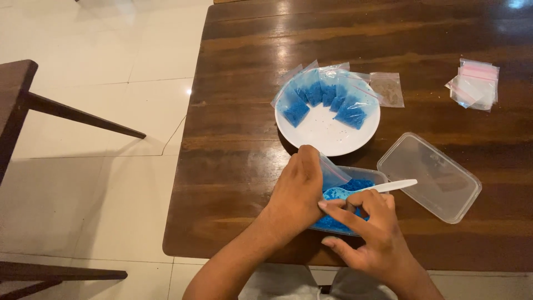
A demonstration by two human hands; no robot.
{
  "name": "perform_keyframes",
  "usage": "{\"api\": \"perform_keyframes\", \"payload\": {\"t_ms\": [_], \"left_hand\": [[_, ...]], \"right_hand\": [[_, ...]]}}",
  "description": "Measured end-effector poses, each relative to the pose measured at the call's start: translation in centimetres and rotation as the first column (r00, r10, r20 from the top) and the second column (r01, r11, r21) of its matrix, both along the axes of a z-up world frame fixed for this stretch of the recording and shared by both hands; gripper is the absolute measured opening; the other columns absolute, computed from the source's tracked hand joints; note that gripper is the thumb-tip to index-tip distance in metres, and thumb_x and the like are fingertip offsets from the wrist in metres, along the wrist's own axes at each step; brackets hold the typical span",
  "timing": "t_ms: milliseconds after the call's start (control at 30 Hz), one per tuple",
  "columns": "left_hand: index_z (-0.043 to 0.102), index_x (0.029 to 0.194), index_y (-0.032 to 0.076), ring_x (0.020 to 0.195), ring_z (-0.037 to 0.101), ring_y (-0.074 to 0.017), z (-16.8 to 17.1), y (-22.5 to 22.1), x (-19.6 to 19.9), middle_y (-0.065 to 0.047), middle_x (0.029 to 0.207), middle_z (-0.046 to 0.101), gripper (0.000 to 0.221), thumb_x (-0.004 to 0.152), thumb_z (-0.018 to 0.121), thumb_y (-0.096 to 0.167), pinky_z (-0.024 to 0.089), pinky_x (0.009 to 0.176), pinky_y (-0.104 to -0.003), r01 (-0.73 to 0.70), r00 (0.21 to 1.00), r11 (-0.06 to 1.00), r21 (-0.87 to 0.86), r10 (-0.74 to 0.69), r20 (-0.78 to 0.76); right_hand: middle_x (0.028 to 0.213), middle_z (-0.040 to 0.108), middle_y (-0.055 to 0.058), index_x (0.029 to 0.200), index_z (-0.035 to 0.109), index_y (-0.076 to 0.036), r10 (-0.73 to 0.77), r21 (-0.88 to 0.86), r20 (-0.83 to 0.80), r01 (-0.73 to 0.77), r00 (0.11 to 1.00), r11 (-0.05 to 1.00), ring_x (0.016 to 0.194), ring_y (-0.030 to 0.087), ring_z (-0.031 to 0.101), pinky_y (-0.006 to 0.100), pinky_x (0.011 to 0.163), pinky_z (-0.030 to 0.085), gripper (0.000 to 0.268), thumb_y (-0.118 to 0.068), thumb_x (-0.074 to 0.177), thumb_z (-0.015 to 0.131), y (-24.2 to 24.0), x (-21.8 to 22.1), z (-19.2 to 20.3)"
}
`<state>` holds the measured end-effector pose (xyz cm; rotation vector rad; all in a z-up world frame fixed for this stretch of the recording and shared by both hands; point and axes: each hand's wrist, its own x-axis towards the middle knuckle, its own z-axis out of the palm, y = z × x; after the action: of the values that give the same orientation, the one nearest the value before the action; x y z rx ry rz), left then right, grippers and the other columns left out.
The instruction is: The person scoops blue crystalline material from a plastic tub into small transparent plastic bags using a plastic spoon and then seals each bag.
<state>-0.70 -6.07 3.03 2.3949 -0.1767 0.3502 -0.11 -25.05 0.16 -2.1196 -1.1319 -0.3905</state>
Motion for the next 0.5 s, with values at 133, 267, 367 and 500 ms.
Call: {"api": "perform_keyframes", "payload": {"t_ms": [133,267,367,500], "left_hand": [[0.031,0.093,0.006,0.073,0.041,-0.0238,-0.8,0.0,0.2,-0.015,0.086,0.041,0.022,0.085,0.052,0.006,0.033,0.054,-0.04,0.02,0.997,0.996,0.083,-0.026,0.068],[0.037,0.104,0.001,0.084,0.05,-0.031,-1.2,0.6,0.1,-0.018,0.101,0.044,0.072,0.074,0.092,0.037,0.044,0.065,-0.044,0.0,1.0,0.997,0.079,0.001,-0.013],[0.038,0.105,0.002,0.087,0.05,-0.0302,-0.4,1.3,-0.2,-0.016,0.103,0.044,0.068,0.075,0.087,0.039,0.045,0.069,-0.043,0.009,0.997,0.999,0.043,-0.006,-0.082],[0.034,0.111,0.006,0.097,0.055,-0.0279,2.1,2.0,-0.8,-0.016,0.109,0.05,0.079,0.071,0.096,0.035,0.051,0.075,-0.042,0.031,0.939,1.0,-0.007,-0.031,-0.343]], "right_hand": [[0.099,0.064,-0.002,0.119,0.072,-0.026,-0.006,0.016,0.001,0.006,1.0,1.0,0.087,0.017,0.054,0.042,0.082,0.034,0.044,-0.054,0.086,0.069,-0.3,0.4,-0.4],[0.099,0.061,0.004,0.11,0.073,-0.019,-0.071,-0.025,-0.11,0.069,0.991,0.997,0.09,0.021,0.057,0.045,0.086,0.035,0.036,-0.045,0.095,0.052,-1.0,0.9,-0.4],[0.102,0.068,0.002,0.114,0.074,-0.017,-0.085,-0.039,-0.136,0.08,0.987,0.996,0.09,0.02,0.061,0.044,0.086,0.034,0.035,-0.031,0.103,0.044,-1.3,1.2,-0.4],[0.1,0.073,-0.004,0.111,0.08,-0.023,-0.106,-0.114,-0.077,0.097,0.991,0.989,0.093,0.019,0.065,0.045,0.085,0.037,0.025,-0.03,0.091,0.068,-1.9,1.8,-1.0]]}}
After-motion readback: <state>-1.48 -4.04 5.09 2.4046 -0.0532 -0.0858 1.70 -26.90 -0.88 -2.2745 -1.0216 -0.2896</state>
